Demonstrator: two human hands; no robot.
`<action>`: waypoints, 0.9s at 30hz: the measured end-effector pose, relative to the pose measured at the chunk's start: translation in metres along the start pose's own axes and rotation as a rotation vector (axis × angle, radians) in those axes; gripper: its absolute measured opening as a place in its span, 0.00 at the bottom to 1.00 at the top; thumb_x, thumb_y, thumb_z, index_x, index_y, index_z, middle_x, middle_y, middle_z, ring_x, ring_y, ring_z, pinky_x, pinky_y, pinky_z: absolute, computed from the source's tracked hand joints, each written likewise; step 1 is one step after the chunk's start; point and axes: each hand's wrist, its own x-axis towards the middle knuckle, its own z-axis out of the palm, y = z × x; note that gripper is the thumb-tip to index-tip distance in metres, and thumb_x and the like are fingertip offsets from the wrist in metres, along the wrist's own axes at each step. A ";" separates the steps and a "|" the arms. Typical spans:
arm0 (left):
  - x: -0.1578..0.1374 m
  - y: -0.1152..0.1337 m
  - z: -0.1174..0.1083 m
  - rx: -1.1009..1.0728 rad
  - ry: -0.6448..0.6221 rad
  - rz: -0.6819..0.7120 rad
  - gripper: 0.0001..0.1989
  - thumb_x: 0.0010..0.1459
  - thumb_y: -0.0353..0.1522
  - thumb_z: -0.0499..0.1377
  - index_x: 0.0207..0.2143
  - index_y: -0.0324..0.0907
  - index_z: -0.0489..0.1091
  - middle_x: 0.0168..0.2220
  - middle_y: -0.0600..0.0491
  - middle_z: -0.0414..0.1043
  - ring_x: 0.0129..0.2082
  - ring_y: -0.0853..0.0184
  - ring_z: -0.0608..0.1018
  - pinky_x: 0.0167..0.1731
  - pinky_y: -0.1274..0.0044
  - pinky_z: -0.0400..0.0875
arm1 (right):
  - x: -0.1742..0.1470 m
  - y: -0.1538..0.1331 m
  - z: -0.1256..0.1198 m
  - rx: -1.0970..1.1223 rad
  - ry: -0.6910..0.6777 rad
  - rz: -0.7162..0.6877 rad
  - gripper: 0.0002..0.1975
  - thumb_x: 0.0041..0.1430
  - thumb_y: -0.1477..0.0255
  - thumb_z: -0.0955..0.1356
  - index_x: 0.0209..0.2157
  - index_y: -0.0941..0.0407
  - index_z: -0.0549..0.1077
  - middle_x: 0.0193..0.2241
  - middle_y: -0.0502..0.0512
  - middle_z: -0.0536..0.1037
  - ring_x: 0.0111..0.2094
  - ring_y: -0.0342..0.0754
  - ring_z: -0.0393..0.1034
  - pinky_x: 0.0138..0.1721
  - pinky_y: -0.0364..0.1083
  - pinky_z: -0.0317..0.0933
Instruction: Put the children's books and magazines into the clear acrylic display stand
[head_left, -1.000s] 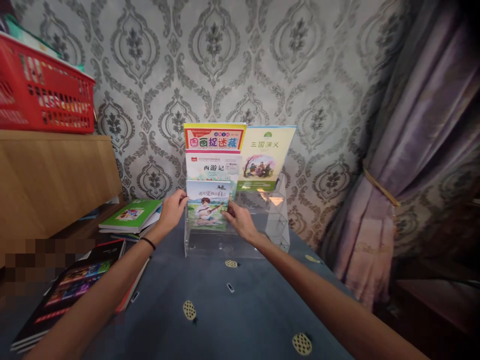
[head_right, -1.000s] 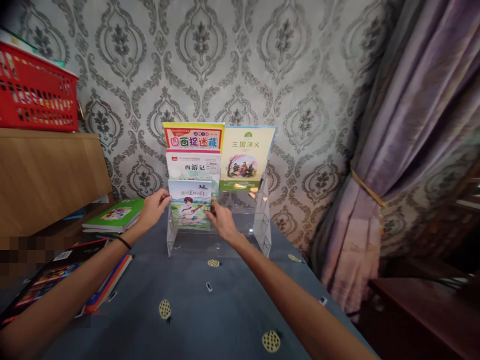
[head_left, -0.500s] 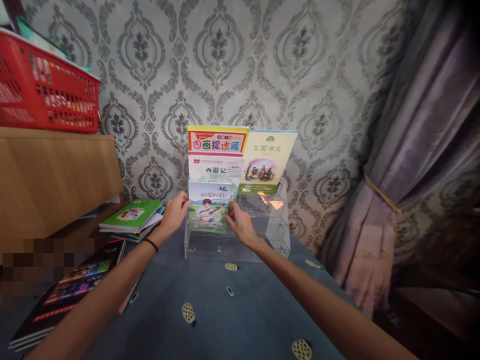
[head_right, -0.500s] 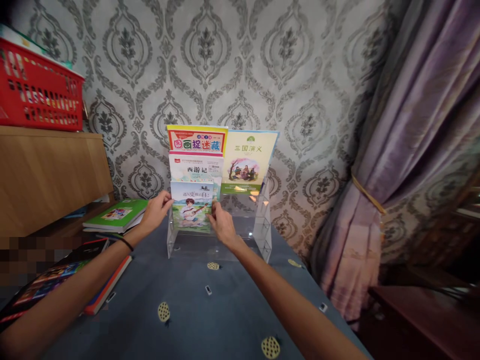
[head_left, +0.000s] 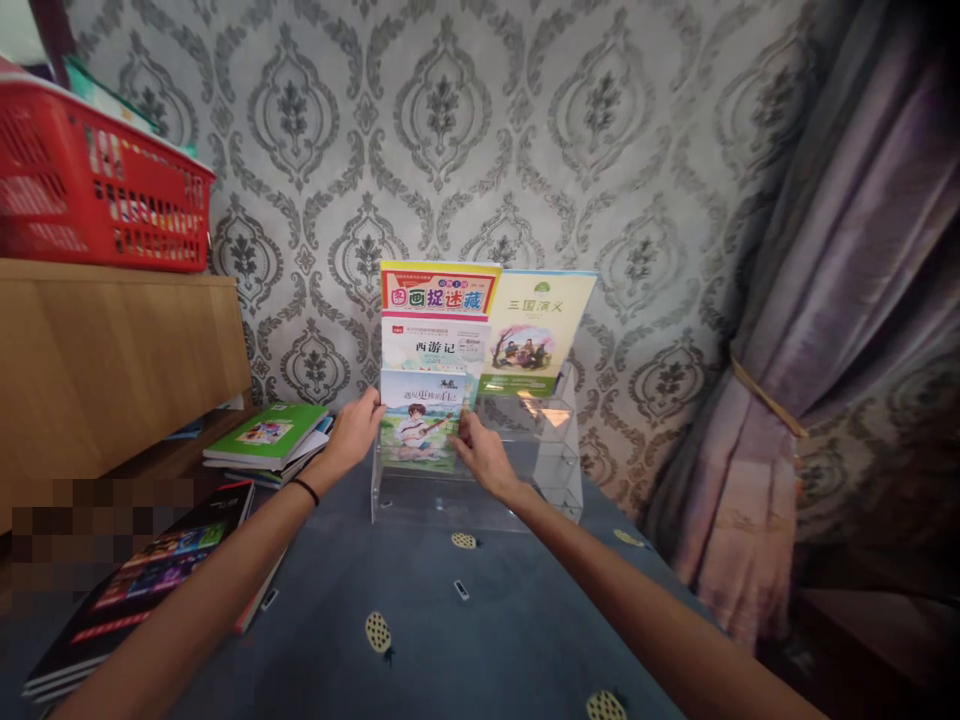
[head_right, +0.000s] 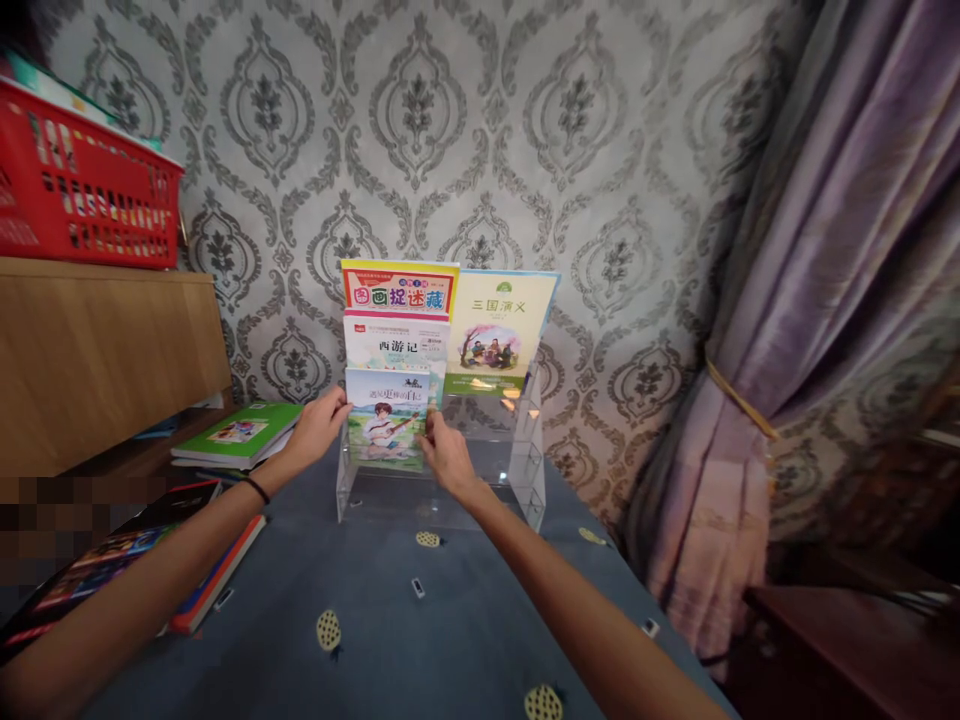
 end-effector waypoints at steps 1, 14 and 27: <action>0.000 0.000 0.000 0.006 -0.005 0.002 0.04 0.64 0.30 0.54 0.34 0.45 0.64 0.31 0.53 0.73 0.34 0.62 0.77 0.36 0.74 0.65 | 0.000 0.000 0.000 0.006 0.000 -0.001 0.06 0.60 0.68 0.65 0.37 0.51 0.61 0.27 0.50 0.75 0.31 0.52 0.72 0.35 0.47 0.60; -0.001 0.005 -0.007 0.087 -0.073 -0.001 0.03 0.66 0.30 0.53 0.36 0.45 0.64 0.34 0.50 0.76 0.36 0.59 0.79 0.36 0.73 0.66 | 0.000 0.004 -0.002 0.081 0.034 -0.029 0.06 0.57 0.68 0.66 0.36 0.51 0.64 0.26 0.49 0.75 0.29 0.51 0.72 0.34 0.47 0.62; 0.000 0.009 -0.018 0.143 -0.122 -0.038 0.04 0.68 0.33 0.53 0.40 0.44 0.67 0.38 0.48 0.78 0.40 0.57 0.80 0.38 0.73 0.67 | -0.001 0.000 -0.011 0.152 0.130 0.013 0.08 0.57 0.66 0.66 0.39 0.52 0.67 0.26 0.50 0.77 0.29 0.51 0.74 0.34 0.48 0.65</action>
